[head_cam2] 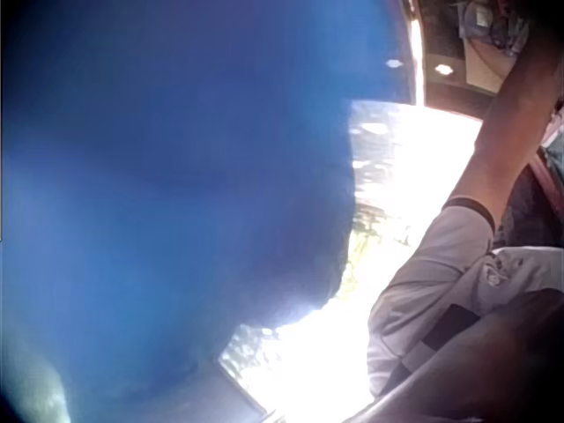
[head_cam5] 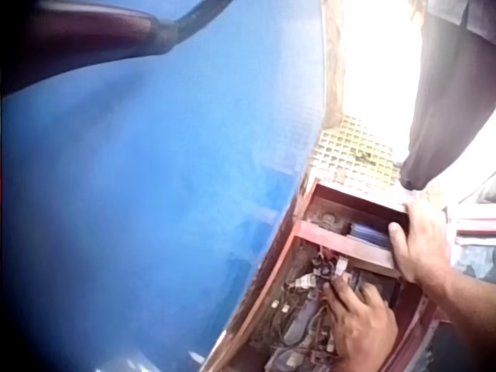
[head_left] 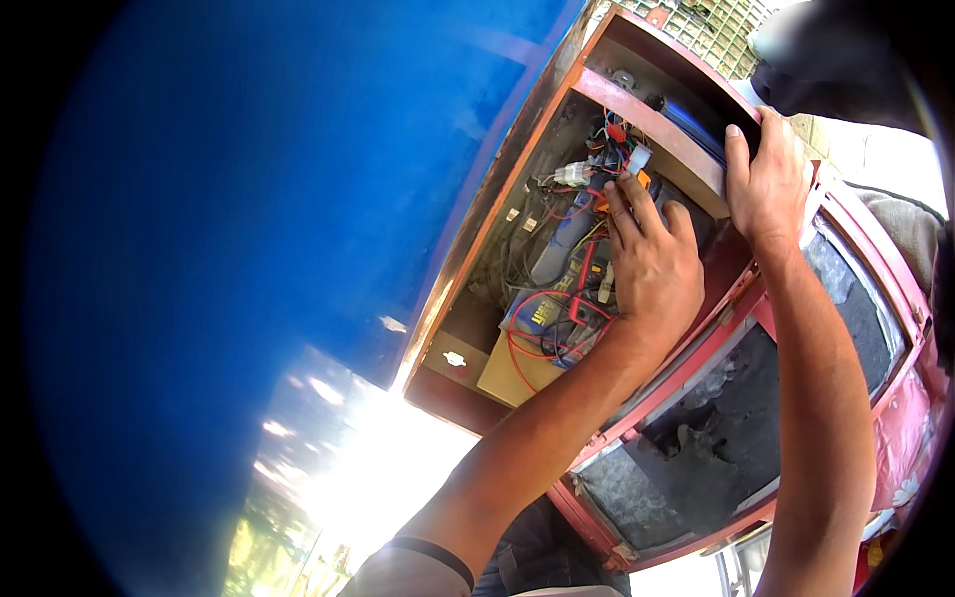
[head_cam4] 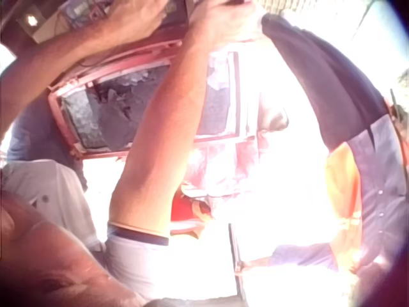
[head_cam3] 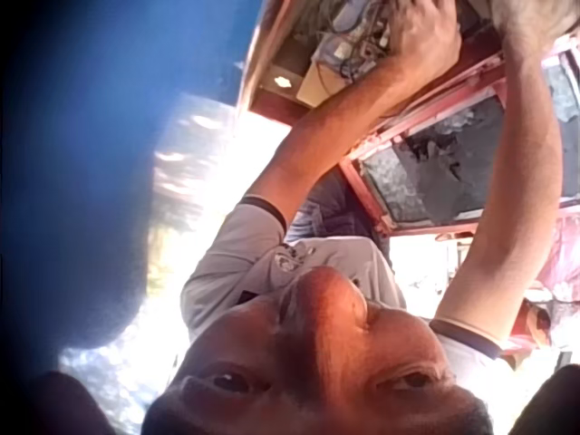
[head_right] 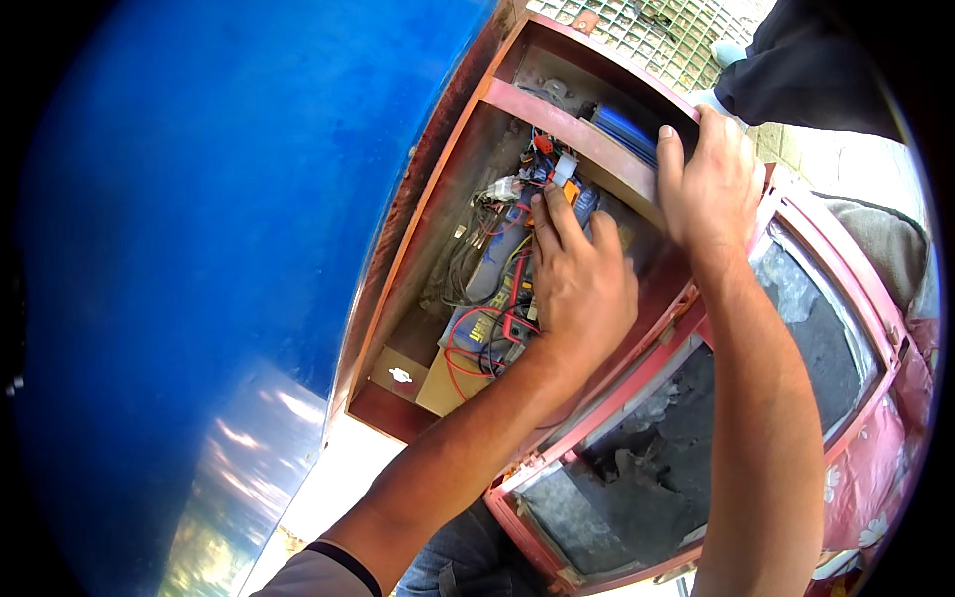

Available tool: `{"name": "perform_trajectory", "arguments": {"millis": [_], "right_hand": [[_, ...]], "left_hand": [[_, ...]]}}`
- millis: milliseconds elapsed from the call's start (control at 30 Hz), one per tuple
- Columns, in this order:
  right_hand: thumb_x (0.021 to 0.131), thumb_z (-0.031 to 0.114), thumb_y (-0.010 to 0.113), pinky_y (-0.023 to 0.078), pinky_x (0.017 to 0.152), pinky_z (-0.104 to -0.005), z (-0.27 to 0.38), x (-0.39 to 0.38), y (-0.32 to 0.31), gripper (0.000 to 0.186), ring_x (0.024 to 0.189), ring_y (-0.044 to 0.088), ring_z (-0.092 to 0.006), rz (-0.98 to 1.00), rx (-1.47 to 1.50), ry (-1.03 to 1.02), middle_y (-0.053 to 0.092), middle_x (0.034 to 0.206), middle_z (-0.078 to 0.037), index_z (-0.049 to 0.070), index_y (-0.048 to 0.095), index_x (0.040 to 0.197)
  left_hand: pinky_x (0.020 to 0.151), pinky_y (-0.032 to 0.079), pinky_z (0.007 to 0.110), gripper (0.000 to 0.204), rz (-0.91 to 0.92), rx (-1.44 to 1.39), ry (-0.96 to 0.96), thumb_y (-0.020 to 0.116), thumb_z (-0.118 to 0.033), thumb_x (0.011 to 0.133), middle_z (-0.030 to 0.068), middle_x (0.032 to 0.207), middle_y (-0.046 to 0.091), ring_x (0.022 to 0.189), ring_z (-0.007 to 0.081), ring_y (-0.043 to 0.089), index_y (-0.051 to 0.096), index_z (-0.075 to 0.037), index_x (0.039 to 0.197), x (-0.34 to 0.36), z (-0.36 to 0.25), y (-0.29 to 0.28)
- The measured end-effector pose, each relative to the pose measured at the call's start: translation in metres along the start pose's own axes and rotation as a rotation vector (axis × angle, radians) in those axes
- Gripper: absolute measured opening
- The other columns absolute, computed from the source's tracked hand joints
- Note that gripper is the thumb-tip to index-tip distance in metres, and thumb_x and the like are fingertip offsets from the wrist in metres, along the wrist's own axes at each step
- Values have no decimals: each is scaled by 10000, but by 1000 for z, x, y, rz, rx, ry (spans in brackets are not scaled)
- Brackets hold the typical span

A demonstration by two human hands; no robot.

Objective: The person uses a multimeter to test electrical connections inside a compartment containing a battery and wiring. They probe various terminals and connectors with the multimeter leads, then manipulate the wires and connectors by hand to adjust the setup.

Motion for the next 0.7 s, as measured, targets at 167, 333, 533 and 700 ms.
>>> {"name": "perform_trajectory", "arguments": {"millis": [167, 333, 533, 700], "right_hand": [[1050, 419, 615, 414, 1113, -492, -1, 0, 0, 516, 1299, 582, -374, -12, 8, -9, 658, 1323, -172, 49, 615, 1410], [1049, 416, 615, 417, 1104, -493, 0, 0, 0, 515, 1285, 585, -375, 2, 2, -7, 659, 1312, -172, 49, 617, 1410], [1047, 414, 616, 418, 1103, -494, 0, 0, -1, 511, 1287, 585, -375, -15, 9, -8, 662, 1306, -171, 46, 624, 1401], [1047, 411, 619, 418, 1103, -495, 0, 0, 0, 508, 1290, 588, -374, 3, 15, 5, 665, 1324, -172, 50, 625, 1405]], "left_hand": [[1203, 380, 674, 550, 3, 8, -1, 843, -176, 853, 471, 1527, 346, 1405, 688, 420, 535, 103, 1213, 0, 1, 2], [1207, 380, 667, 522, 28, 13, -3, 847, -173, 850, 475, 1522, 351, 1403, 682, 428, 549, 98, 1183, 1, 2, 4], [1206, 387, 661, 475, 25, 28, 11, 828, -166, 852, 481, 1515, 370, 1398, 682, 437, 570, 95, 1154, 1, 2, 3], [1212, 387, 654, 431, 18, 41, 6, 805, -169, 861, 485, 1528, 367, 1409, 678, 435, 596, 97, 1128, 0, 1, 3]]}}
Point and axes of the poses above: each hand's wrist, its own x-axis towards the middle knuckle, its own y-axis out of the palm, z = x × y, the point moved 6 cm from there along x, towards the middle knuckle
